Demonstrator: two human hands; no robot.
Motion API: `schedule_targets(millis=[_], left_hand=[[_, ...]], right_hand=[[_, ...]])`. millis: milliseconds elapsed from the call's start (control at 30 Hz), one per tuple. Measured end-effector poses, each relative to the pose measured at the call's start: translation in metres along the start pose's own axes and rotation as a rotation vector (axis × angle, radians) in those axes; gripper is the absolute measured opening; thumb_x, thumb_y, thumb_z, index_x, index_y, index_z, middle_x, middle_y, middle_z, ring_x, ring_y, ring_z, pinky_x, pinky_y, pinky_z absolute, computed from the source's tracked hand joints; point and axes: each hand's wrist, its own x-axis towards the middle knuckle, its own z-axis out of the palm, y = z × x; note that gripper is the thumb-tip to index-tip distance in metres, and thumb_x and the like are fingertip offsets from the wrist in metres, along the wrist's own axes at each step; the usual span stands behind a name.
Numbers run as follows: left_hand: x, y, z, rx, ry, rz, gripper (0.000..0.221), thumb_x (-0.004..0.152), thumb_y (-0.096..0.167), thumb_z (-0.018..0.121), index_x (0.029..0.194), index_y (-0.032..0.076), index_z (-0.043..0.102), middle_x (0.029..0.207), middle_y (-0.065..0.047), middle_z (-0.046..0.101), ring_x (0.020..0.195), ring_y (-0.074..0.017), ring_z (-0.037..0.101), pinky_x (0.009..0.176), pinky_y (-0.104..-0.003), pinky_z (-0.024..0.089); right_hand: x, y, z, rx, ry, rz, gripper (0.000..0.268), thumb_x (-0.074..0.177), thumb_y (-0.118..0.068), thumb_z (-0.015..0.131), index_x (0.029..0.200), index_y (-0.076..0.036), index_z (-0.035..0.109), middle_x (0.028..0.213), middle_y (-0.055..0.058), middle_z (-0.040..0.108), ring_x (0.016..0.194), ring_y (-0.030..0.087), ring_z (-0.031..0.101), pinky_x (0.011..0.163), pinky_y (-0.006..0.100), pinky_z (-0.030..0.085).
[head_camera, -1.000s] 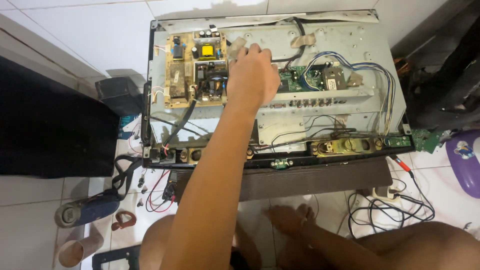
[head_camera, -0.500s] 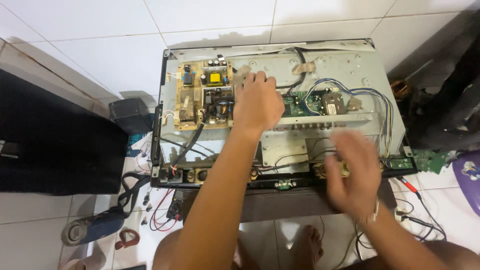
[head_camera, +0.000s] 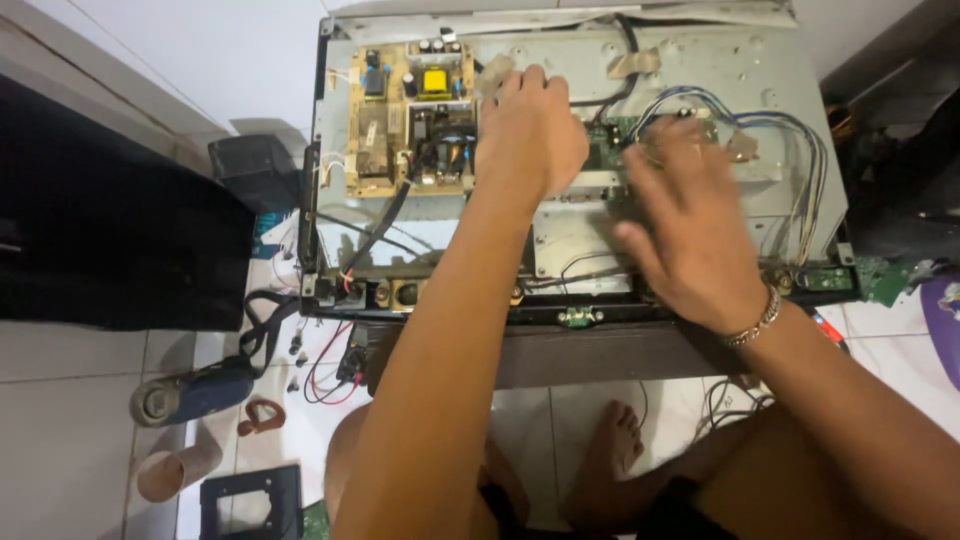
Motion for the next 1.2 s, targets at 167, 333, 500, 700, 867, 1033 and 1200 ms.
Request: schedule_targets(millis=[167,333,500,700,867,1033,1200], left_hand=[[0.007,-0.003,0.010,-0.001,0.117,0.005,0.051,0.094,0.033,0.053,0.137,0.007,0.052,0.139,-0.013,0.057,0.131,-0.0336,0.048,0.101,-0.056,0.045],[0.005,-0.002,0.011,-0.073,0.182,-0.011,0.043,0.093,0.030,0.061,0.127,0.009,0.048,0.128,-0.012,0.062,0.127,-0.0348,0.052,0.100,-0.058,0.044],[0.002,0.002,-0.009,-0.031,-0.026,-0.031,0.047,0.099,0.033,0.050,0.138,0.007,0.053,0.148,-0.014,0.046,0.140,-0.0356,0.038,0.111,-0.059,0.036],[0.002,0.002,-0.010,-0.026,-0.036,-0.026,0.050,0.102,0.038,0.049,0.140,0.005,0.052,0.150,-0.016,0.044,0.144,-0.0376,0.035,0.113,-0.058,0.035],[0.002,-0.004,0.007,-0.032,0.050,0.003,0.047,0.099,0.038,0.055,0.133,0.006,0.058,0.145,-0.016,0.049,0.139,-0.0397,0.041,0.109,-0.061,0.038],[0.004,-0.001,-0.001,-0.042,0.020,-0.016,0.049,0.103,0.039,0.048,0.138,0.005,0.053,0.145,-0.015,0.050,0.141,-0.0386,0.039,0.111,-0.057,0.038],[0.003,0.000,-0.007,-0.070,0.033,-0.024,0.053,0.101,0.037,0.054,0.142,0.006,0.042,0.144,-0.014,0.051,0.138,-0.0371,0.043,0.109,-0.057,0.038]], right_hand=[[0.005,-0.003,-0.005,-0.094,-0.169,-0.042,0.072,0.108,-0.046,0.042,0.161,0.002,0.035,0.167,0.026,0.035,0.155,0.042,0.028,0.124,0.062,0.015],[0.005,-0.004,-0.006,-0.108,-0.183,-0.050,0.073,0.108,-0.049,0.039,0.162,0.001,0.034,0.168,0.026,0.033,0.156,0.042,0.027,0.124,0.062,0.015],[0.006,-0.003,-0.009,-0.053,-0.191,-0.021,0.069,0.111,-0.046,0.039,0.164,-0.005,0.025,0.169,0.026,0.020,0.157,0.044,0.021,0.126,0.063,0.015],[0.017,-0.007,-0.010,-0.020,-0.194,0.010,0.080,0.106,-0.044,0.050,0.162,0.004,0.017,0.166,0.028,0.030,0.154,0.042,0.029,0.124,0.060,0.023],[0.026,-0.013,-0.012,-0.042,-0.192,-0.008,0.080,0.109,-0.039,0.055,0.164,0.000,0.013,0.164,0.033,0.034,0.149,0.049,0.036,0.119,0.068,0.031],[0.039,-0.013,-0.016,0.005,-0.416,0.103,0.083,0.104,-0.050,0.046,0.162,0.001,0.017,0.165,0.026,0.030,0.151,0.042,0.028,0.120,0.060,0.019],[0.044,-0.001,-0.027,0.072,-0.440,0.077,0.082,0.103,-0.045,0.052,0.162,0.003,0.019,0.162,0.033,0.028,0.147,0.046,0.031,0.116,0.059,0.027]])
